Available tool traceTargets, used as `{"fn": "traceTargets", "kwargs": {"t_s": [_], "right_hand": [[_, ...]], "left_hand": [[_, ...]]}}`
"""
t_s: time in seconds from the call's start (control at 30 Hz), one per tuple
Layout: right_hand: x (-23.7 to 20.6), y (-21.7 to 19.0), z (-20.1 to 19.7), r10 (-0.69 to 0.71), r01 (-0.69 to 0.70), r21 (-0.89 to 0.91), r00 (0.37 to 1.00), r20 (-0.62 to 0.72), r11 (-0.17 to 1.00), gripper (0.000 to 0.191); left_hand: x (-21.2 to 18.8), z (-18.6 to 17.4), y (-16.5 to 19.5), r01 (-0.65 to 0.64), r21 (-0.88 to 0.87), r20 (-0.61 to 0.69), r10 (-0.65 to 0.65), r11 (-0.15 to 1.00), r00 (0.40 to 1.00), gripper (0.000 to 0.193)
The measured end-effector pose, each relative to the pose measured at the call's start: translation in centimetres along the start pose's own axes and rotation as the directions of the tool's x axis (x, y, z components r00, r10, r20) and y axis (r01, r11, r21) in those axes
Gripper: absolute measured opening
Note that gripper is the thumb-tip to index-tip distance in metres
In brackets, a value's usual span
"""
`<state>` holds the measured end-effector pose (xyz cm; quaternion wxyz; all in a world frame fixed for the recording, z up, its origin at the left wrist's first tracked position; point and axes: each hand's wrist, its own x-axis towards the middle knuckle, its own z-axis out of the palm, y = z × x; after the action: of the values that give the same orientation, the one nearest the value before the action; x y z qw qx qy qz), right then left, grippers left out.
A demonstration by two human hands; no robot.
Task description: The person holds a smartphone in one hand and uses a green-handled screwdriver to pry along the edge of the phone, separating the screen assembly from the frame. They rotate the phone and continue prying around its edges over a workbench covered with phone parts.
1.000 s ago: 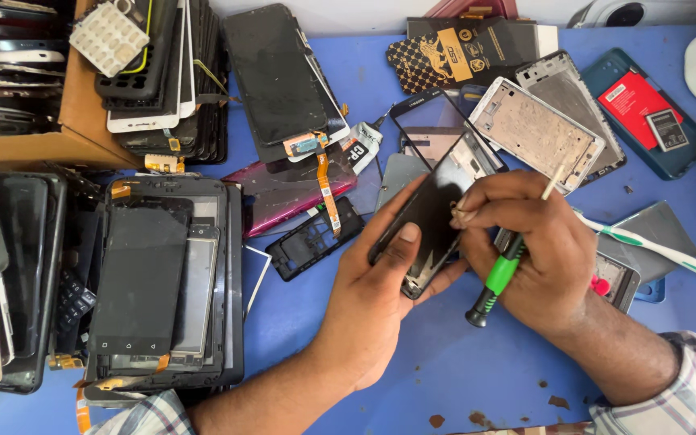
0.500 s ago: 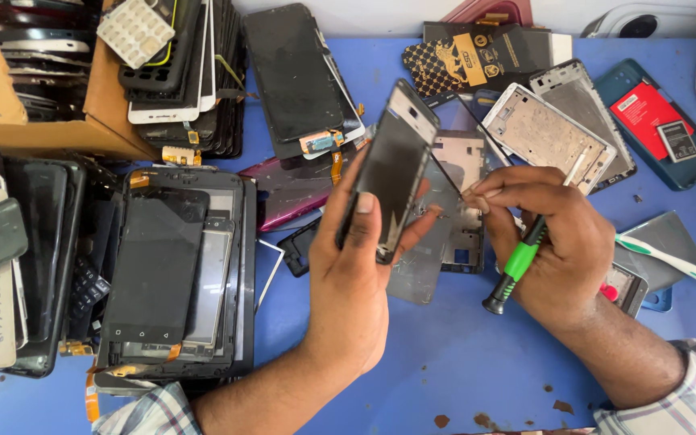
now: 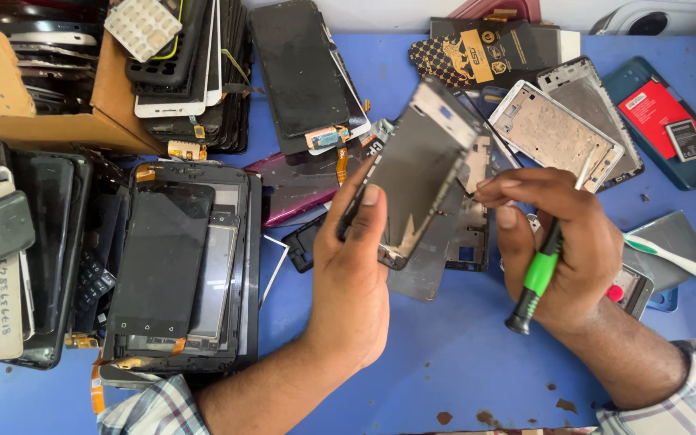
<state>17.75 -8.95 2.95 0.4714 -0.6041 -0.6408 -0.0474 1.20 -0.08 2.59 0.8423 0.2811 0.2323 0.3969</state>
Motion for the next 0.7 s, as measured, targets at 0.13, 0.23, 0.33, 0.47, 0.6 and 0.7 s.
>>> {"fn": "traceTargets", "kwargs": {"t_s": [0.13, 0.23, 0.33, 0.47, 0.6, 0.7], "right_hand": [[-0.4, -0.1, 0.2, -0.018, 0.033, 0.250, 0.998, -0.062, 0.968, 0.026], [-0.7, -0.2, -0.1, -0.072, 0.080, 0.235, 0.997, -0.041, 0.969, 0.031], [-0.8, -0.3, -0.5, -0.131, 0.129, 0.070, 0.991, 0.023, 0.989, 0.035], [-0.9, -0.1, -0.6, -0.173, 0.171, 0.026, 0.981, 0.084, 0.985, 0.035], [-1.1, 0.0, -0.5, -0.090, 0.080, 0.264, 0.995, 0.029, 0.961, 0.036], [-1.2, -0.2, -0.8, -0.115, 0.095, 0.225, 0.991, 0.074, 0.970, 0.049]], "left_hand": [[-0.4, 0.0, -0.2, 0.056, -0.017, 0.082, -0.054, 0.998, 0.995, 0.057], [-0.6, 0.0, -0.4, 0.057, -0.010, 0.136, -0.055, 0.998, 0.989, 0.059], [-0.6, 0.0, -0.5, 0.042, -0.001, 0.167, -0.041, 0.999, 0.985, 0.059], [-0.6, -0.1, -0.6, 0.013, 0.003, 0.173, -0.014, 1.000, 0.985, 0.059], [-0.6, 0.0, -0.7, -0.017, 0.025, 0.139, 0.014, 1.000, 0.990, 0.056], [-0.6, 0.0, -0.6, -0.044, -0.037, 0.107, 0.047, 0.998, 0.993, 0.054]]}}
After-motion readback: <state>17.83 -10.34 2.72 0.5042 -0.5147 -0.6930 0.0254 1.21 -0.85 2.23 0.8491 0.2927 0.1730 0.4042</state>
